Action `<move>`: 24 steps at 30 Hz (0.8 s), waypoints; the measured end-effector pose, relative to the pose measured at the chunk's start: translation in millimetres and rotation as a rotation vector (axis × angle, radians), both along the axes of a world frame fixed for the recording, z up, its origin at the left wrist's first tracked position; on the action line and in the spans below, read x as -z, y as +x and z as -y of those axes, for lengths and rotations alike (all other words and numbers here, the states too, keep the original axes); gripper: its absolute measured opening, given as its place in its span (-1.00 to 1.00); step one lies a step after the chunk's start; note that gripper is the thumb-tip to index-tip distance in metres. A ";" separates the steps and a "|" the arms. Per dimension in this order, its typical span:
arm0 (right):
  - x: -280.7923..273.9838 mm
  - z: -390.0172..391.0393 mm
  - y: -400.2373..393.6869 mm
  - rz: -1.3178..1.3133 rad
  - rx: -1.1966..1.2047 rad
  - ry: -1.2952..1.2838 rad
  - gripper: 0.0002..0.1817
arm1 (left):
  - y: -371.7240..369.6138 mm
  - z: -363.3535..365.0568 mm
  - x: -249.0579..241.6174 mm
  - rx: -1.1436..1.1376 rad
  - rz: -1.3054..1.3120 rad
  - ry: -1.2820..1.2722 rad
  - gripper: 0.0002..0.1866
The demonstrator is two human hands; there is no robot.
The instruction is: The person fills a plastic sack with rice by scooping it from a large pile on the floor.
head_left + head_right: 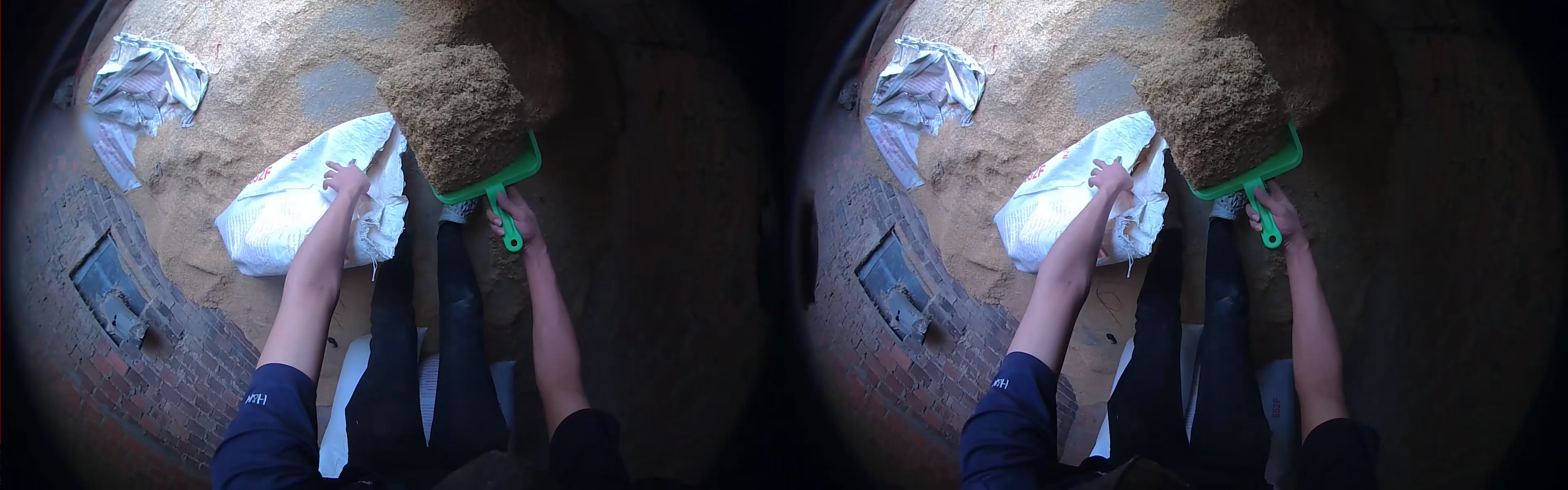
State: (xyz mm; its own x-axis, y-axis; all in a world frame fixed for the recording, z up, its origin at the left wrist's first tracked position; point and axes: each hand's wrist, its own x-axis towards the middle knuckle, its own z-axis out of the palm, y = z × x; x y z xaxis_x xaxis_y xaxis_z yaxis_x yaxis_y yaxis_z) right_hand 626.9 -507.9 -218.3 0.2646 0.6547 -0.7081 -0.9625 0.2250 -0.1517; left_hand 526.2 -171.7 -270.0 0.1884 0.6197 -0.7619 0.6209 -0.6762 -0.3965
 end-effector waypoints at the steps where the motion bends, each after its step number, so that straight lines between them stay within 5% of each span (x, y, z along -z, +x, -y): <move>1: -3.9 0.4 1.5 -0.005 0.001 -0.002 -0.78 | -9.2 -0.5 15.5 -0.222 -0.027 0.093 -0.53; 5: -7.4 2.4 3.9 -0.001 -0.030 0.035 -0.76 | -8.3 -10.4 -3.5 -0.239 0.052 0.017 -0.67; 10: -15.0 3.8 14.6 0.023 -0.087 0.011 -0.75 | 19.2 -33.2 -64.9 -0.004 -0.016 -0.092 -0.24; 17: -11.6 1.9 25.5 0.076 -0.304 -0.054 -0.69 | 55.6 -73.0 -93.1 0.126 0.036 -0.267 0.02; 20: -4.6 2.8 35.5 0.072 -0.401 -0.060 -0.64 | 76.6 -63.2 -96.7 0.168 0.037 -0.254 0.48; 24: 1.6 0.0 51.0 0.075 -0.504 -0.100 -0.61 | 103.5 -58.5 -105.5 0.252 -0.053 -0.201 0.51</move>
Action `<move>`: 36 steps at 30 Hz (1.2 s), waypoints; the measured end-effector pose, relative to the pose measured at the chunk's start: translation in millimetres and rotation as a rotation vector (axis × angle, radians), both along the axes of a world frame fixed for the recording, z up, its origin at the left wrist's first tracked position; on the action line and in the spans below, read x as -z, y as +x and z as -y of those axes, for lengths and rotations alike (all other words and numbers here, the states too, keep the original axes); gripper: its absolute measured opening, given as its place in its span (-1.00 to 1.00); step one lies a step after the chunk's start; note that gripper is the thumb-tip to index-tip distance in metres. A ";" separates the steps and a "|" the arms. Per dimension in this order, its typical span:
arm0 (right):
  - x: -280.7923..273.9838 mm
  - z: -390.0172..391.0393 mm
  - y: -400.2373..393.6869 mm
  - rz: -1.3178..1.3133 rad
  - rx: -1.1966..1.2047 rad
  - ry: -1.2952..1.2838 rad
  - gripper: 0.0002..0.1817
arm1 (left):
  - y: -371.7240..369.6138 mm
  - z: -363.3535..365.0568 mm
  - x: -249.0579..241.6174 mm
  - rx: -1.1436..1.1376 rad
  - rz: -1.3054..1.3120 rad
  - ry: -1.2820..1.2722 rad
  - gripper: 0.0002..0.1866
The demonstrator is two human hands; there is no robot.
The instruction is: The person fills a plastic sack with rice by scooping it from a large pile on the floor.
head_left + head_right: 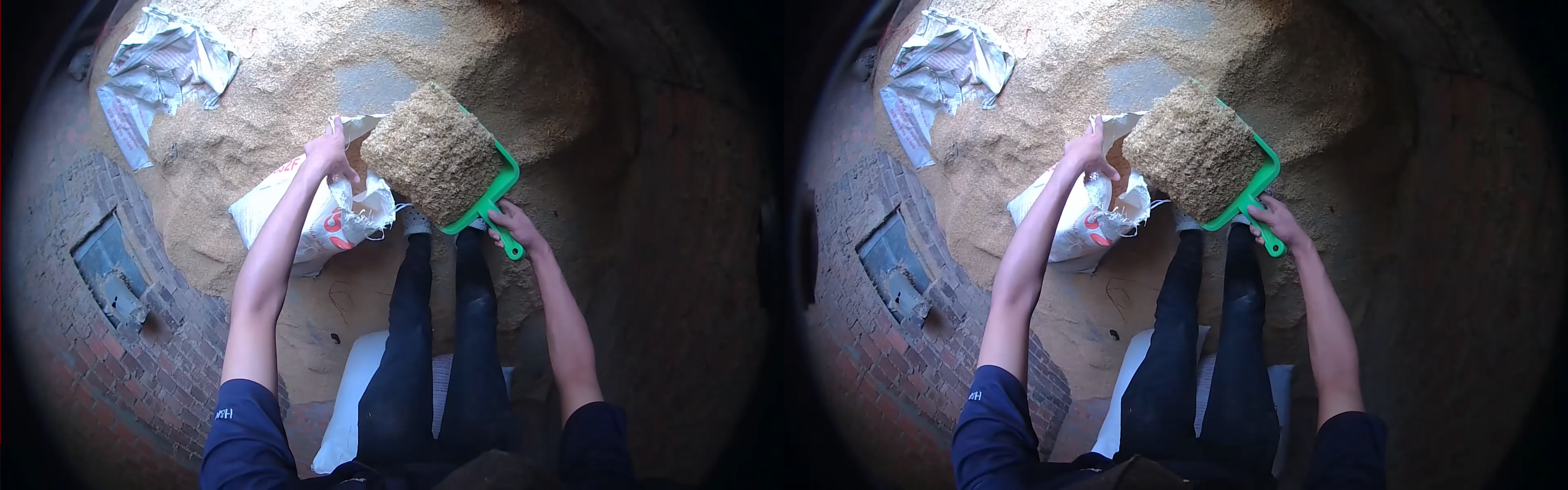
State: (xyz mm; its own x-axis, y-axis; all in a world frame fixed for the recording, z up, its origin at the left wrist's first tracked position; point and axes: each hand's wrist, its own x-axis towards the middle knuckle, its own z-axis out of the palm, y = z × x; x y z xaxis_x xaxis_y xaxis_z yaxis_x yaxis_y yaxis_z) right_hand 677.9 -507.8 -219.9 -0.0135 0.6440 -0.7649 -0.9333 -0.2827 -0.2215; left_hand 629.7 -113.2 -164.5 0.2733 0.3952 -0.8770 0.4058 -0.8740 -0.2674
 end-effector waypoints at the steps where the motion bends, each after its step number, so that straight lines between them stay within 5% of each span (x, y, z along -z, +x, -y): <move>1: 4.2 -0.8 -0.7 -0.001 -0.001 0.002 -0.61 | 2.8 -1.5 1.0 -0.001 -0.001 0.002 0.51; 6: -10.0 -10.2 5.1 0.041 -0.124 -0.052 -0.62 | 1.9 -28.0 0.1 0.093 0.158 -0.155 -0.04; 19: 44.7 -62.6 15.1 0.112 -0.479 0.053 -0.66 | 7.4 -29.3 34.5 0.103 0.323 -0.259 -0.02; 26: 34.5 -154.6 30.0 0.100 -0.717 0.016 -0.92 | -7.7 -20.5 -17.4 0.177 0.274 -0.342 -0.05; 28: 40.5 -184.7 29.6 0.118 -0.797 -0.027 -0.91 | -18.5 -7.8 -24.8 0.306 0.531 -0.107 -0.16; 30: 44.6 -209.0 30.2 0.137 -0.850 -0.029 -0.89 | -29.9 18.4 -44.5 0.614 0.718 -0.020 -0.50; 32: 47.8 -222.3 30.5 0.181 -0.913 0.014 -0.91 | -53.9 47.7 -36.8 0.545 0.493 -0.325 -0.55; 34: 46.0 -237.6 31.1 0.180 -0.958 -0.017 -0.92 | -76.6 71.4 -39.6 0.550 0.218 -0.337 -0.38; 36: 43.8 -247.9 30.6 0.181 -0.982 -0.079 -0.91 | -99.6 73.2 -39.3 0.674 0.193 -0.324 -0.42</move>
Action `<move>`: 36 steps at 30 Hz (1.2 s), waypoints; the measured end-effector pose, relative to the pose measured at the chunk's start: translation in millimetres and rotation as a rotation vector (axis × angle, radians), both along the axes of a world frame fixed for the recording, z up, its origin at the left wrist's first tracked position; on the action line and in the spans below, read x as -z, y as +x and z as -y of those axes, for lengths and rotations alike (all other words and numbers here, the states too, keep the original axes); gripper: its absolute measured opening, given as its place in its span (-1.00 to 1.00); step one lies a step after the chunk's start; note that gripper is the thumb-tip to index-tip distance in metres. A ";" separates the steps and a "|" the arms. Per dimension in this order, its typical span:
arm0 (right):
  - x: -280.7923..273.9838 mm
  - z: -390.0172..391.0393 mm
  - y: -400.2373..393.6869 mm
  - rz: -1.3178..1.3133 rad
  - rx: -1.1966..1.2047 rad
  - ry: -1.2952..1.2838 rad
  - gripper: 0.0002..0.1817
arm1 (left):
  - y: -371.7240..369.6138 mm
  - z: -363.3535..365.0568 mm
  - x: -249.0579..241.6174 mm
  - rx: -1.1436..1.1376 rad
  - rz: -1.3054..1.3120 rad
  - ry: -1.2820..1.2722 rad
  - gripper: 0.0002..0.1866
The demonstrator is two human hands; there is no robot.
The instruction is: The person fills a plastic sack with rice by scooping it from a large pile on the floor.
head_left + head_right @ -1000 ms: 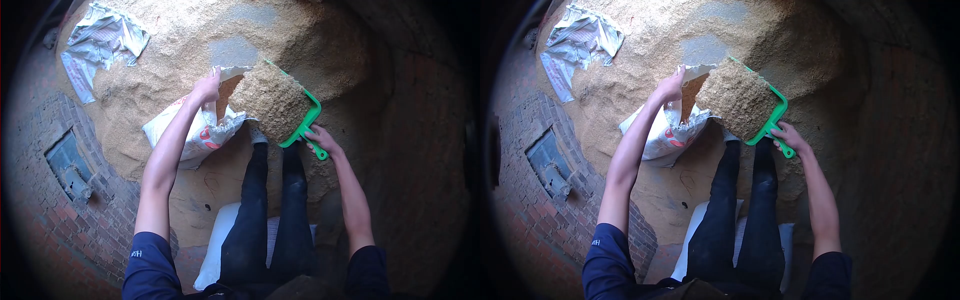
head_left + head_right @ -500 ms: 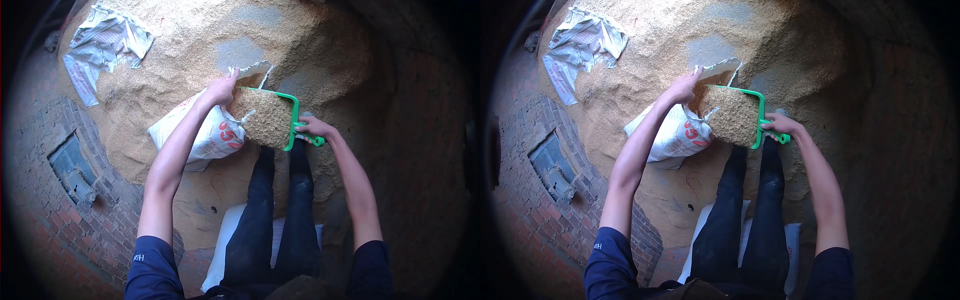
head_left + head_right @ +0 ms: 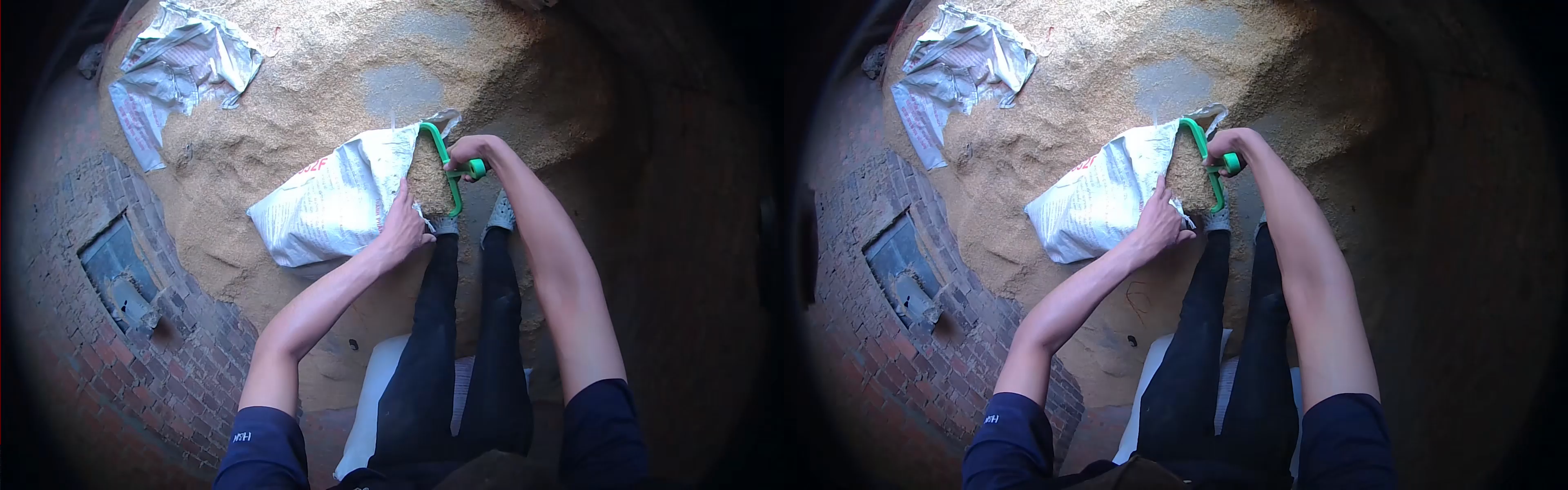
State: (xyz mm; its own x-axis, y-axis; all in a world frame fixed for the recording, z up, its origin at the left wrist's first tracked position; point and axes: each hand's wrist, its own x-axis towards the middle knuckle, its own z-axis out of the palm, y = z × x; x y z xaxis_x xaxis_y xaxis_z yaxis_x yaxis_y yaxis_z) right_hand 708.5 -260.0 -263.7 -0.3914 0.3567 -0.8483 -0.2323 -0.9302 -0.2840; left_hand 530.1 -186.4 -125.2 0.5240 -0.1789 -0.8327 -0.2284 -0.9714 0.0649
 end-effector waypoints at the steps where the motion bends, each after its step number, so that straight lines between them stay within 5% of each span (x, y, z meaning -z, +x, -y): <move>1: -5.5 -4.2 2.7 0.001 -0.003 -0.005 -0.91 | -9.6 1.6 6.1 0.126 0.004 0.030 -0.46; 6: -11.8 -23.3 1.9 0.072 -0.067 -0.111 -0.83 | -37.1 -2.2 20.4 0.318 0.008 0.174 -0.65; 11: -16.7 -22.8 13.0 0.052 0.028 -0.199 -0.84 | -62.1 -17.0 6.2 0.355 0.207 -0.309 -0.70; 13: -23.8 -22.6 12.8 0.093 0.041 -0.243 -0.84 | -52.4 -17.6 -21.5 0.073 -0.281 -0.304 -0.55; 14: -31.1 -23.6 13.4 0.108 0.050 -0.245 -0.85 | -61.0 -19.1 -17.9 -0.049 -0.200 -0.280 -0.40; 17: -34.6 -24.7 10.6 0.118 0.084 -0.223 -0.86 | -69.4 -19.6 -10.7 -0.172 -0.092 -0.157 -0.42; 21: -45.9 -31.1 2.1 0.080 0.044 -0.231 -0.89 | -85.1 -5.7 9.1 -0.039 -0.126 -0.300 -0.77; 24: -28.1 -36.6 -26.7 0.155 0.068 -0.170 -0.94 | -82.4 12.6 1.5 -0.013 -0.131 -0.393 -0.76; 26: -51.7 -36.2 -53.5 0.524 -0.192 0.099 -0.63 | -75.7 15.5 -5.4 -0.105 -0.085 -0.528 -0.66; 28: -83.9 -29.0 -90.6 0.663 -0.088 -0.078 -0.60 | -63.3 11.9 -21.6 -0.132 -0.072 -0.546 -0.64; 31: -94.2 -16.3 -140.4 0.902 -0.112 -0.013 -0.47 | -63.6 6.2 -31.0 -0.196 0.006 -0.570 -0.63; 36: -100.5 8.9 -155.8 1.201 -0.473 0.173 -0.45 | -61.3 -5.7 -41.3 -0.242 0.042 -0.494 -0.65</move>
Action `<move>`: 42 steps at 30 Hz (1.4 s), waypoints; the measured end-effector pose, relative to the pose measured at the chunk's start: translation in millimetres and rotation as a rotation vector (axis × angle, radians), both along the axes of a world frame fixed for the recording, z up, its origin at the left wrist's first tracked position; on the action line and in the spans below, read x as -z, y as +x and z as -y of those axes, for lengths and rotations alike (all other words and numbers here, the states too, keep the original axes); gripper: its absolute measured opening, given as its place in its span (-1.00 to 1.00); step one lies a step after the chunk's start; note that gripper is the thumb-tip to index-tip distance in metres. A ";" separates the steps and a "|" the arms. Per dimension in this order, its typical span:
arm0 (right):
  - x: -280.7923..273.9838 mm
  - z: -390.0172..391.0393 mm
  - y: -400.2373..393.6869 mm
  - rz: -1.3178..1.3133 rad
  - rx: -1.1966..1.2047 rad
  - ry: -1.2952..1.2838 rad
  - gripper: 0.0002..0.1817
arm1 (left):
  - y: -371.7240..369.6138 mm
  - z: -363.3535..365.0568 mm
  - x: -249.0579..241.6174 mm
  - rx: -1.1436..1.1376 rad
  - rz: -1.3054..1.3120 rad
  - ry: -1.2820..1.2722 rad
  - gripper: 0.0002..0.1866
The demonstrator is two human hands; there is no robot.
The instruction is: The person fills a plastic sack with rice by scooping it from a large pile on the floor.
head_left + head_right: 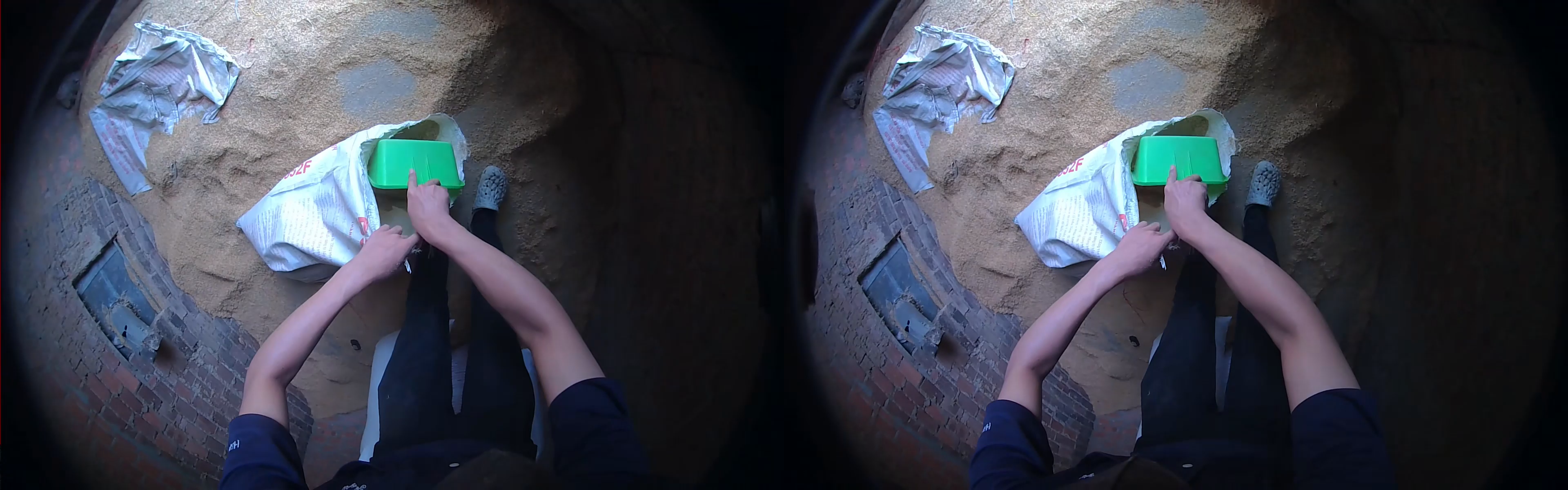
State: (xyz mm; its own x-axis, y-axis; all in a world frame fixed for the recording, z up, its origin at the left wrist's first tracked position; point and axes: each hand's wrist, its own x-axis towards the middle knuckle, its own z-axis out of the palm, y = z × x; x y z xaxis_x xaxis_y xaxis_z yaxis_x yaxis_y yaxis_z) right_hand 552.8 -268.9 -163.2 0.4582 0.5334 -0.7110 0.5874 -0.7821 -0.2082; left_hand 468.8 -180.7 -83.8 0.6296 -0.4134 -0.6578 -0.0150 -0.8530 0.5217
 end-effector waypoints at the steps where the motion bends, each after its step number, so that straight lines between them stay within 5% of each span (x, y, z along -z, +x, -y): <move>1: -1.4 8.1 2.9 0.001 0.001 0.000 -0.45 | 2.8 0.2 -6.6 -0.031 0.002 0.001 -0.64; 7: 3.8 84.4 37.1 0.395 -0.275 0.439 -0.42 | -2.1 2.4 -8.5 -0.115 0.053 0.025 -0.55; 12: -7.4 161.0 62.8 0.406 -0.263 0.534 -0.36 | -13.1 -3.5 -2.0 -0.107 0.074 0.035 -0.59; 18: -1.4 252.3 42.7 0.155 0.356 0.558 -0.32 | -22.2 -32.5 -26.5 -0.262 -0.045 0.225 -0.78; 21: 19.6 278.7 14.0 0.205 0.642 0.451 -0.49 | -28.0 -69.6 -76.7 -0.375 -0.103 0.294 -0.82; 23: 17.6 279.0 7.3 -0.415 1.596 0.362 -0.59 | -38.0 -96.3 -107.5 -0.444 -0.167 0.351 -0.77; 25: 18.6 274.7 1.7 -0.536 1.726 0.439 -0.62 | -65.8 -127.6 -129.4 -0.533 -0.151 0.398 -0.71; 27: 24.3 258.0 -13.8 -0.887 2.120 0.446 -0.69 | -82.1 -148.6 -158.0 -0.550 -0.150 0.531 -0.66; 29: 51.5 231.2 -43.4 -1.090 2.241 0.450 -0.69 | -117.6 -172.2 -177.6 -0.723 -0.118 0.496 -0.63; 35: 113.8 99.6 -158.1 -1.331 2.381 0.447 -0.72 | -180.6 -187.2 -227.9 -0.761 -0.109 0.762 -0.63; 42: 113.7 -17.1 -180.1 -1.038 2.514 0.445 -0.60 | -190.8 -177.2 -223.7 -0.764 -0.123 0.805 -0.69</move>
State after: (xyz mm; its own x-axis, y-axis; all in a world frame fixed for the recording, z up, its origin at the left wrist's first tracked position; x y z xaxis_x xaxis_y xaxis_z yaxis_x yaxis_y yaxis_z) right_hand 372.7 -251.8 -276.8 -0.0547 0.0618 -0.9966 -0.8452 0.5285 0.0792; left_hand 277.9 -3.5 139.9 0.4481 0.6293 -0.6349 0.6715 -0.7058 -0.2257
